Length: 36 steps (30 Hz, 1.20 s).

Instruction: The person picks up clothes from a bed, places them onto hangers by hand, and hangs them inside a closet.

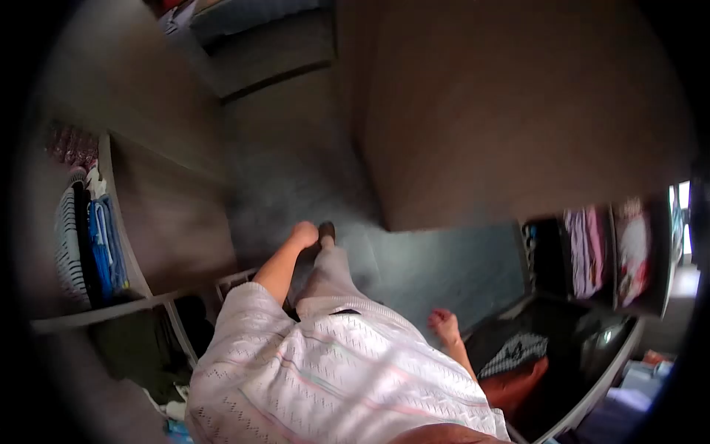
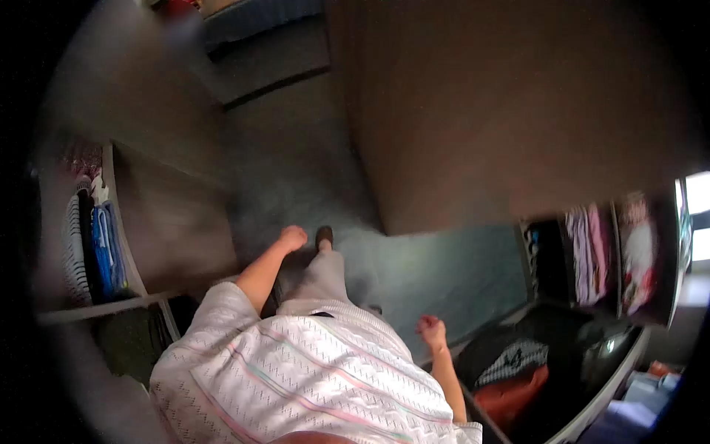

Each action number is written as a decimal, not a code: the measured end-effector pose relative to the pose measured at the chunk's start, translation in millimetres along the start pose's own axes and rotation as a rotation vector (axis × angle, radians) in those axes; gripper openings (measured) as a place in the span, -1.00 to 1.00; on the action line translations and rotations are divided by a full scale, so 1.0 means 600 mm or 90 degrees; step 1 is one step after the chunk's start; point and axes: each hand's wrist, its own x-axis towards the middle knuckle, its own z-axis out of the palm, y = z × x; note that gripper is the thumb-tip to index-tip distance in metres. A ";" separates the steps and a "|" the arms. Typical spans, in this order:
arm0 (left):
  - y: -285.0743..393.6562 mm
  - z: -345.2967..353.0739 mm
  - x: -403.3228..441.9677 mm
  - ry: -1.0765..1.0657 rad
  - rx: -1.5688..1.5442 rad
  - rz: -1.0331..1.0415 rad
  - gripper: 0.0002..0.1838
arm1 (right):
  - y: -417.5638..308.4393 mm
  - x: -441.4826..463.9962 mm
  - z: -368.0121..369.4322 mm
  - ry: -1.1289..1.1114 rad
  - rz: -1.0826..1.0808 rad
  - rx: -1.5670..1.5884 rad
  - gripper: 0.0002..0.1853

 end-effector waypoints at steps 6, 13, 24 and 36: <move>-0.194 -0.039 0.065 0.060 -0.201 -0.143 -0.82 | -0.329 0.070 0.145 -0.125 -0.046 -0.313 -0.67; -0.366 -0.142 0.094 0.077 -0.539 -0.395 -0.83 | -0.595 0.283 0.317 -0.242 -0.081 -0.284 -0.68; -0.435 -0.307 0.284 0.089 -0.971 -0.476 -0.86 | -0.927 0.579 0.586 -0.422 -0.119 -0.450 -0.67; -0.553 -0.496 0.472 0.118 -0.893 -0.612 -0.87 | -1.345 0.834 0.899 -0.492 -0.251 -0.486 -0.70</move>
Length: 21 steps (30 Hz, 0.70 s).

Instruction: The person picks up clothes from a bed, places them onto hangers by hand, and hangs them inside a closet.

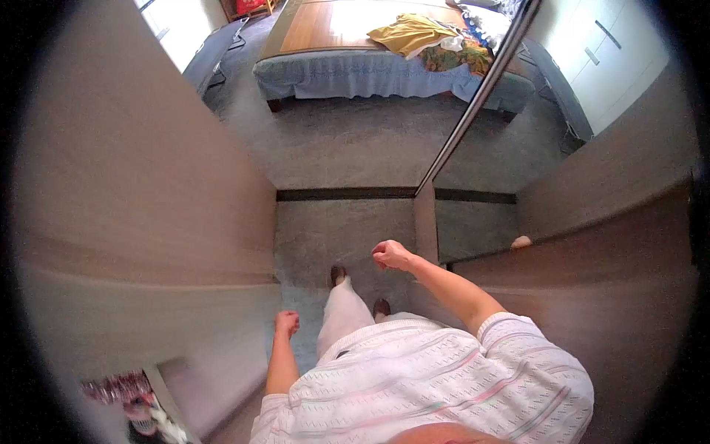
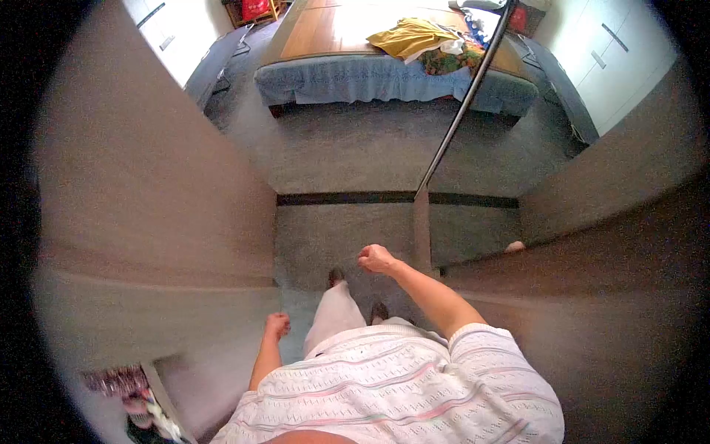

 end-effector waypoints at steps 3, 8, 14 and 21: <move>0.038 -0.022 0.064 -0.011 -0.001 -0.098 -0.87 | -0.046 0.088 -0.057 -0.047 -0.005 0.007 -0.70; 0.213 -0.064 0.231 0.027 0.148 -0.109 -0.91 | -0.089 0.230 -0.169 0.026 0.065 0.085 -0.68; 0.567 -0.027 0.429 0.036 0.402 0.180 -0.85 | -0.063 0.294 -0.326 0.178 0.193 0.280 -0.72; 1.010 0.228 0.395 -0.110 0.170 0.259 -0.81 | 0.006 0.403 -0.498 0.234 0.357 0.345 -0.72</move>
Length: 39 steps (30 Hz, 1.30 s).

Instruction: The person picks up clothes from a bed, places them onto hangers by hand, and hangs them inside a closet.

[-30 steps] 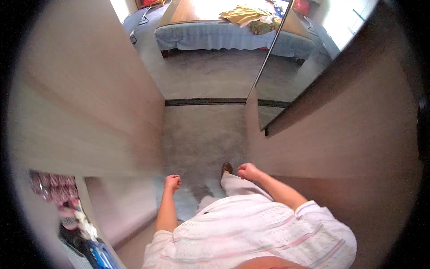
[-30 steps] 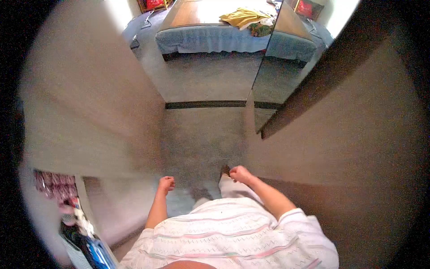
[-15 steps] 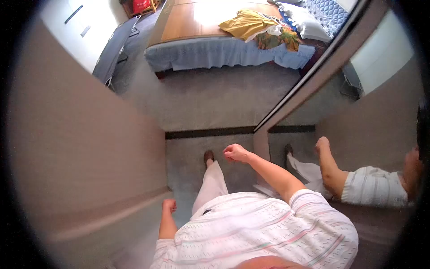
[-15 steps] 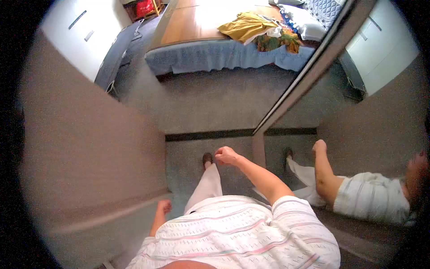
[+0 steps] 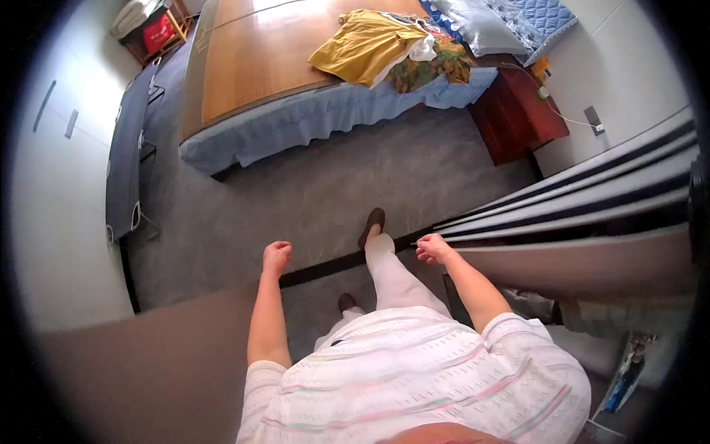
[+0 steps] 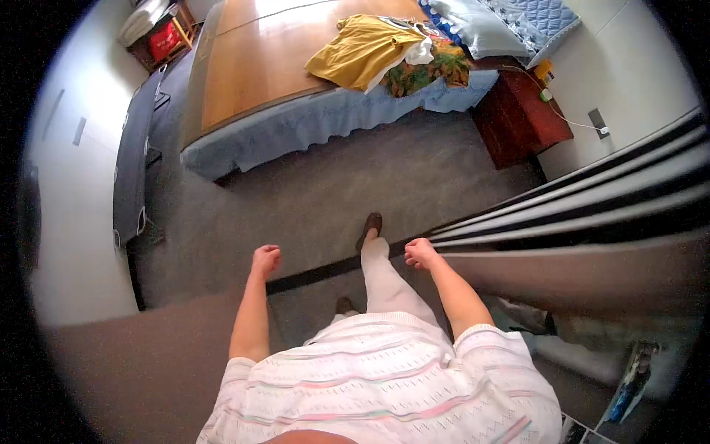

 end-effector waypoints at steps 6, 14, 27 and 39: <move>0.161 0.059 0.152 -0.059 0.093 0.069 -0.81 | -0.176 0.196 -0.065 0.023 -0.011 -0.072 -0.83; 0.260 0.082 0.291 -0.014 0.043 -0.177 -0.83 | -0.513 0.284 -0.231 -0.015 -0.160 -0.076 -0.75; 0.565 0.149 0.634 -0.027 0.242 -0.086 -0.87 | -0.851 0.484 -0.473 0.072 -0.152 0.076 -0.75; 0.931 0.350 0.793 -0.086 0.222 0.015 -0.78 | -1.118 0.791 -0.732 0.260 -0.264 -0.016 -0.68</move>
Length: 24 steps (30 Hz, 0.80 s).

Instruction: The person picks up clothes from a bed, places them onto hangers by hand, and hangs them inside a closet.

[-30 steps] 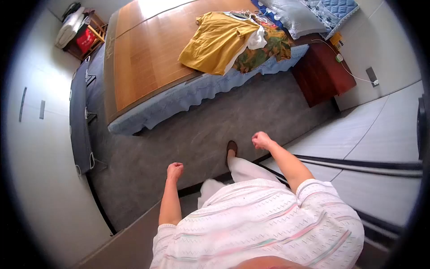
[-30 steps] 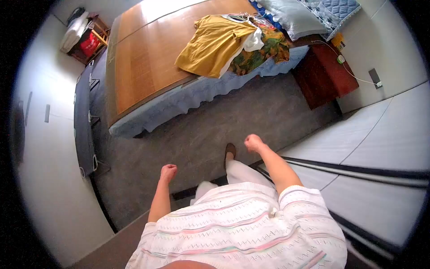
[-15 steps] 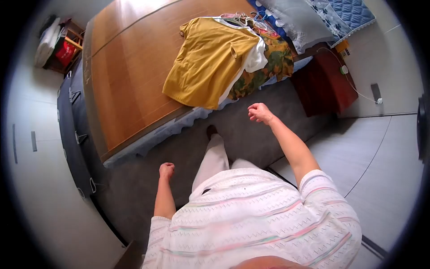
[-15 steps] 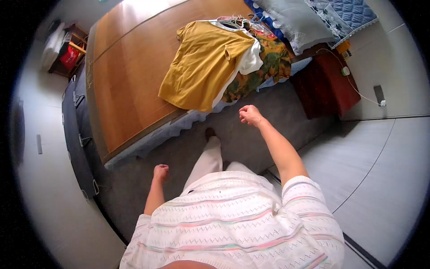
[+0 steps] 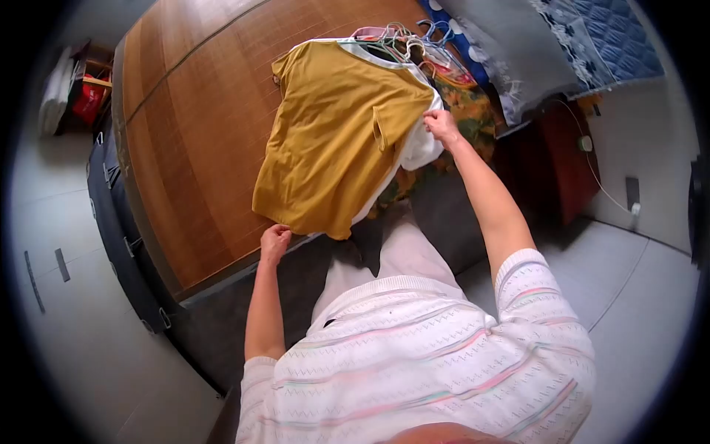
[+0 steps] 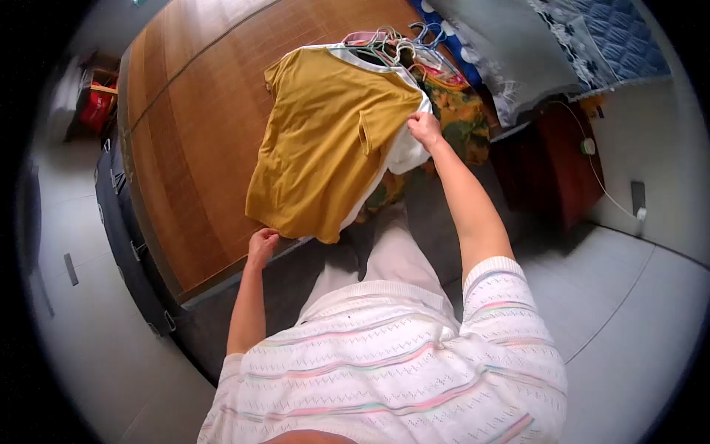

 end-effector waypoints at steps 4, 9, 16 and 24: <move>0.051 0.075 0.029 -0.044 -0.056 -0.052 -0.79 | 0.010 0.166 0.004 0.081 -0.122 -0.184 -0.60; 0.175 0.154 0.066 -0.074 -0.099 -0.024 -0.76 | -0.005 0.244 0.012 0.029 -0.059 -0.246 -0.53; 0.376 0.204 0.119 -0.114 -0.114 0.097 -0.77 | -0.033 0.263 0.005 -0.095 -0.042 -0.347 -0.71; 0.541 0.230 0.202 -0.128 -0.340 0.147 -0.76 | -0.117 0.119 0.016 -0.173 -0.223 -0.060 -0.79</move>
